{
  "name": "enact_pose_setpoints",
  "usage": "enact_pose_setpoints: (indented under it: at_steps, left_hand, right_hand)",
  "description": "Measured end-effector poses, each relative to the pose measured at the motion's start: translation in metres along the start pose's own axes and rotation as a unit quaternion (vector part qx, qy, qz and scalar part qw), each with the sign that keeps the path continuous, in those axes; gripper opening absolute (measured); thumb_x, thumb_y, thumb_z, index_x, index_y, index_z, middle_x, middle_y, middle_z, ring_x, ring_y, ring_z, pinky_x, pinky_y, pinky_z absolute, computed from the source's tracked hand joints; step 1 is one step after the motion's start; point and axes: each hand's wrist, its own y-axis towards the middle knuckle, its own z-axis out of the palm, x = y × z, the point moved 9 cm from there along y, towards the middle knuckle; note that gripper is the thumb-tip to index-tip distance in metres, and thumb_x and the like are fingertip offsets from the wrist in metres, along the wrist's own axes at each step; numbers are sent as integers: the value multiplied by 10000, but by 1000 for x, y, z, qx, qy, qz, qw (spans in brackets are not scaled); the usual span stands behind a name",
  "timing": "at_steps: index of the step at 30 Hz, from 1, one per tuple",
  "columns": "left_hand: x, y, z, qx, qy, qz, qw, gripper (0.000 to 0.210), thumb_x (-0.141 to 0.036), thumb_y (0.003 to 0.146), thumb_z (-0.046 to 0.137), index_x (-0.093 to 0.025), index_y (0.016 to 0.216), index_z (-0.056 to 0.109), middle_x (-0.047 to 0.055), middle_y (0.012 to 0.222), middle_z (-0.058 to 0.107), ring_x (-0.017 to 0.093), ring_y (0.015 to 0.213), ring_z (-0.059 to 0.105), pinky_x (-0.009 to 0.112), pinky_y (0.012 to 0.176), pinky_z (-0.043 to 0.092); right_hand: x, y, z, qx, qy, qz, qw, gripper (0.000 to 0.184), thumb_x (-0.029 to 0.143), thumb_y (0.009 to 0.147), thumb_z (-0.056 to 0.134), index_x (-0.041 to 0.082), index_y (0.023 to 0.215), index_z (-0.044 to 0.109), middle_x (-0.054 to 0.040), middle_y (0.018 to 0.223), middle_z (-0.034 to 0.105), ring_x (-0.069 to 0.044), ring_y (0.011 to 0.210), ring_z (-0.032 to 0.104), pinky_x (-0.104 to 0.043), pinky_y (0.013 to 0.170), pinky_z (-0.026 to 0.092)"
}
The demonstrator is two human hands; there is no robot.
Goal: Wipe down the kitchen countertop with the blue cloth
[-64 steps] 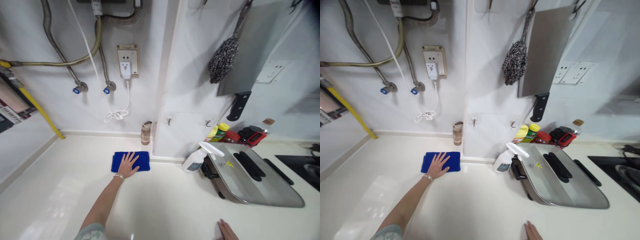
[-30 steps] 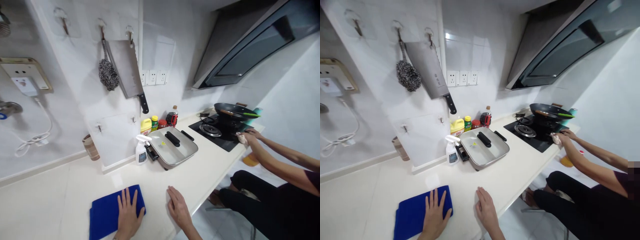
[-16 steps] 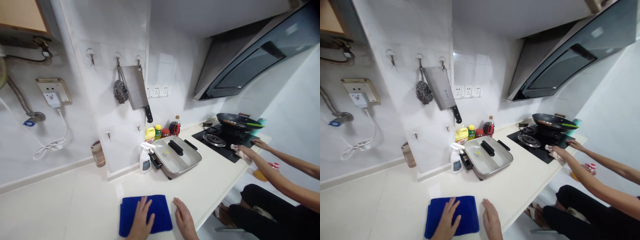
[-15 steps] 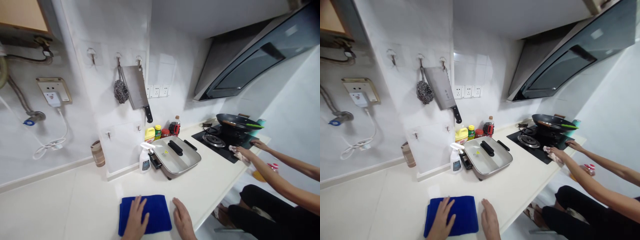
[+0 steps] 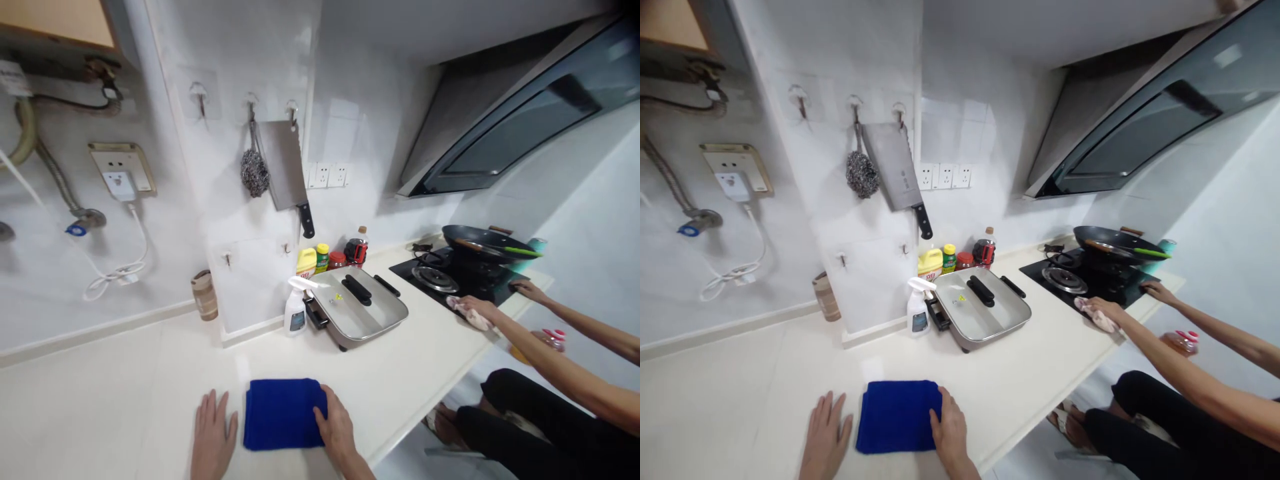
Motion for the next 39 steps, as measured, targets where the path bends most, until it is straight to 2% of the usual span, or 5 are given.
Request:
enact_pose_setpoints:
  at_steps: [8, 17, 28, 33, 39]
  left_hand:
    - [-13, -2, -7, 17, 40, 9, 999, 455, -357, 979, 408, -155, 1361, 548, 191, 1540, 380, 344, 1484, 261, 563, 1177, 342]
    - [-14, 3, -8, 15, 13, 7, 1000, 445, -360, 980, 400, -143, 1332, 563, 199, 1547, 360, 353, 1496, 223, 586, 1189, 307]
    - [-13, 4, -4, 20, 21, 16, 999, 491, -391, 979, 350, -106, 1312, 572, 232, 1527, 361, 370, 1486, 235, 594, 1182, 304]
    - [-9, 7, -4, 38, 4, -9, 999, 491, -429, 957, 364, -159, 1319, 557, 181, 1543, 357, 353, 1485, 241, 593, 1188, 295]
    - [-10, 12, -4, 41, -6, -15, 999, 525, -464, 938, 340, -157, 1298, 567, 194, 1516, 378, 372, 1470, 258, 609, 1165, 311]
  right_hand:
    - [-42, 7, -50, -30, 49, 31, 998, 379, 438, 942, 459, 201, 1220, 559, -116, 1135, 676, -267, 1026, 656, -442, 897, 559]
    - [-34, 66, -81, -48, -93, -32, 994, 490, 374, 943, 397, 178, 1388, 465, -171, 1319, 569, -316, 1199, 554, -544, 990, 477]
    - [19, 13, 29, -52, -168, 38, 984, 704, 615, 911, 425, 167, 1452, 446, -246, 1517, 380, -538, 1441, 133, -878, 974, 84]
    - [31, 30, 35, 55, -181, 51, 981, 843, 712, 846, 510, 159, 1478, 440, -234, 1580, 287, -563, 1440, 110, -852, 1025, 56]
    - [37, 9, 15, 135, -162, -63, 975, 852, 704, 832, 555, 309, 1545, 306, -110, 1638, 201, -481, 1484, 61, -763, 1126, 120]
